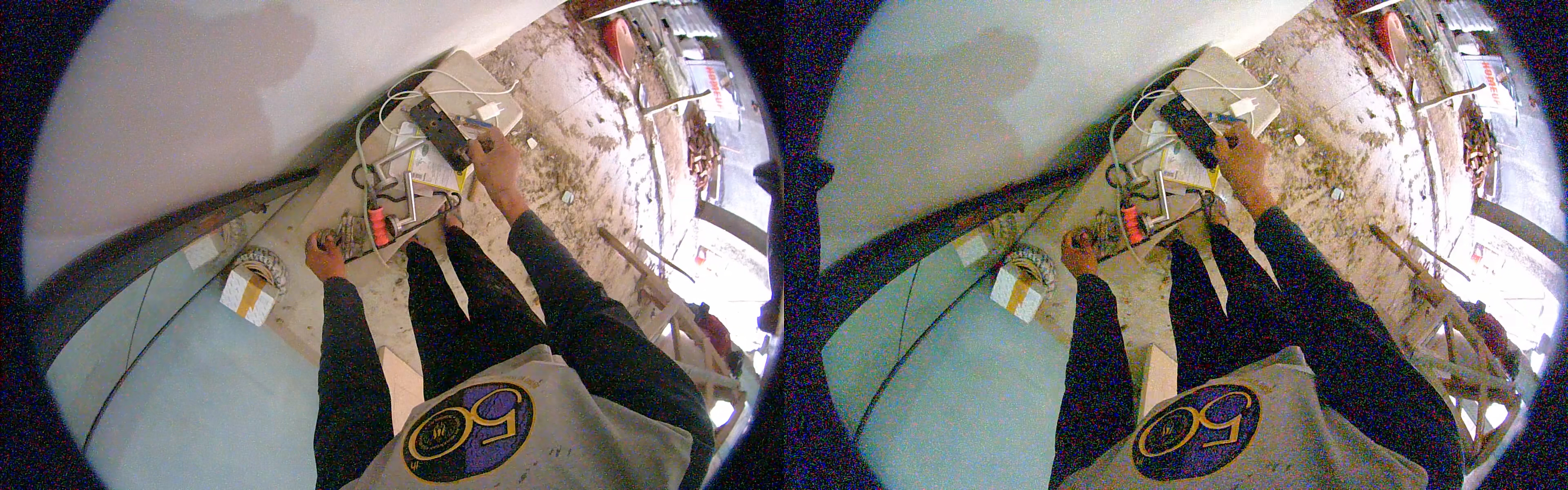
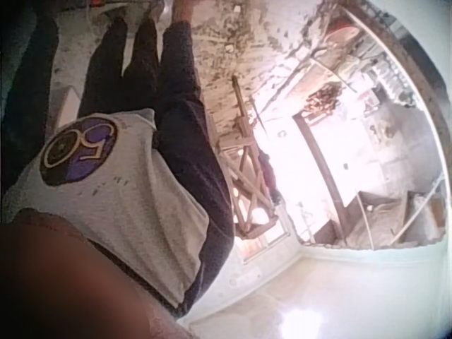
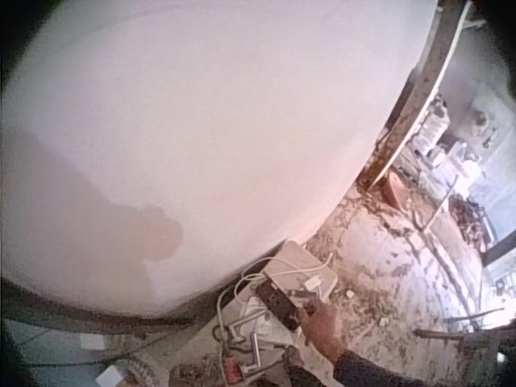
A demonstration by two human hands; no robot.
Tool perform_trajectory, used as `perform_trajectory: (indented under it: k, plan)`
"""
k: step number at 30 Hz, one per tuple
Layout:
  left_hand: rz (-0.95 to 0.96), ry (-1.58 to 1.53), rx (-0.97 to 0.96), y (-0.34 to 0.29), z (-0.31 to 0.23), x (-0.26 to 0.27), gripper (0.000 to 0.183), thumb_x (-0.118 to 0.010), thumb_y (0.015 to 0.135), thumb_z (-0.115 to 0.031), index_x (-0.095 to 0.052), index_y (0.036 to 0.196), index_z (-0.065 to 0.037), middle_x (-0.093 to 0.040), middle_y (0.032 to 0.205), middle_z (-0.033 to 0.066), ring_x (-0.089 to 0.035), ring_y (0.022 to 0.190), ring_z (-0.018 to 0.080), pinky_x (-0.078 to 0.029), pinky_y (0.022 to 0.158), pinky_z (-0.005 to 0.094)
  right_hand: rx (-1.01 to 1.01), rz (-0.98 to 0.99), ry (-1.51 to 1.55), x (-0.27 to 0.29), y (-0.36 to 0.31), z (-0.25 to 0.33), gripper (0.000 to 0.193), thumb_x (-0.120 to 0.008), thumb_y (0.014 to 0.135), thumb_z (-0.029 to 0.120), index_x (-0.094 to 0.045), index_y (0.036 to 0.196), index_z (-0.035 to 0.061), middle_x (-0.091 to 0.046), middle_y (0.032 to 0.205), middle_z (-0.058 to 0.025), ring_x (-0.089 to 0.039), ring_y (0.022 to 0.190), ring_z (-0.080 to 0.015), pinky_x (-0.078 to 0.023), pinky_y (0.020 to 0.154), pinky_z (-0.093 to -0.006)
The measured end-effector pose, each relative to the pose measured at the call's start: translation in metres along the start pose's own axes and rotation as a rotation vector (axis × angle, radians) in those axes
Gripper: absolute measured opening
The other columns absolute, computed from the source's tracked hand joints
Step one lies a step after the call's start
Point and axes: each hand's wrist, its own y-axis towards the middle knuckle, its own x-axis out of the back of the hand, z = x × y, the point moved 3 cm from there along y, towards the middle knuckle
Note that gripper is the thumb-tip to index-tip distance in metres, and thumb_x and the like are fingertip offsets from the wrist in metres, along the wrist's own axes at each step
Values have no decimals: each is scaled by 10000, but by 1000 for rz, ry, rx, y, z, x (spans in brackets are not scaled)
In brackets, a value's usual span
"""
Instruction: The person assembles a metal bracket and cylindrical components on a small table. They pick up parts, align them, and use a screwdriver to tighten screws, then inspect the assembled unit.
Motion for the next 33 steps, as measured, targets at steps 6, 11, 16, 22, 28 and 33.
perform_trajectory:
  k: [6, 11, 16, 22, 28, 33]
  plan:
    - [27, -59, 72, 1, -4, 2, 346, -692, 844, -220, -638, 1093, 15, -672, 1106, 227, -628, 1041, 423, -492, 922, 483, 112, 123, -203, 3, 2, 20, 174, -706, 814, 236, -645, 853, 78, -690, 745, -168, -686, 686, -363, -547, 655, -450]
    - [-11, -54, 8, -1, 1, -2, 326, -695, 846, -223, -627, 1067, 6, -674, 1079, 219, -630, 1006, 420, -494, 903, 483, 209, 267, -301, -4, 9, 34, 222, -603, 843, 265, -646, 972, 90, -674, 768, -212, -675, 752, -430, -552, 691, -531]
    - [-32, -96, 0, -6, 13, -7, 311, -698, 848, -217, -621, 1059, -3, -677, 1073, 210, -635, 1006, 407, -500, 895, 480, 259, 242, -271, 1, 30, 31, 225, -613, 847, 269, -672, 939, 73, -696, 792, -216, -692, 742, -407, -568, 685, -513]
    - [21, -141, 179, -12, 20, -2, 379, -729, 857, -302, -666, 1102, -20, -689, 1095, 142, -645, 1020, 298, -514, 917, 411, -96, 512, 200, 14, 36, 4, 128, -685, 896, 118, -657, 989, 35, -706, 845, -107, -706, 753, -167, -564, 661, -309]
    - [-34, -123, 176, -26, 15, 7, 346, -737, 847, -225, -657, 1090, 7, -686, 1090, 187, -648, 1007, 360, -515, 898, 431, -165, 612, 754, 13, 34, -15, 123, -685, 882, 54, -638, 994, 32, -707, 908, -99, -700, 814, -187, -590, 740, -320]
    - [19, -162, 280, -36, 29, 3, 429, -711, 871, -339, -644, 1117, 6, -676, 1128, 182, -648, 1011, 357, -521, 883, 435, -211, 624, 838, 8, 36, -28, 137, -698, 886, 58, -591, 970, 49, -669, 838, -45, -649, 752, -139, -547, 696, -283]
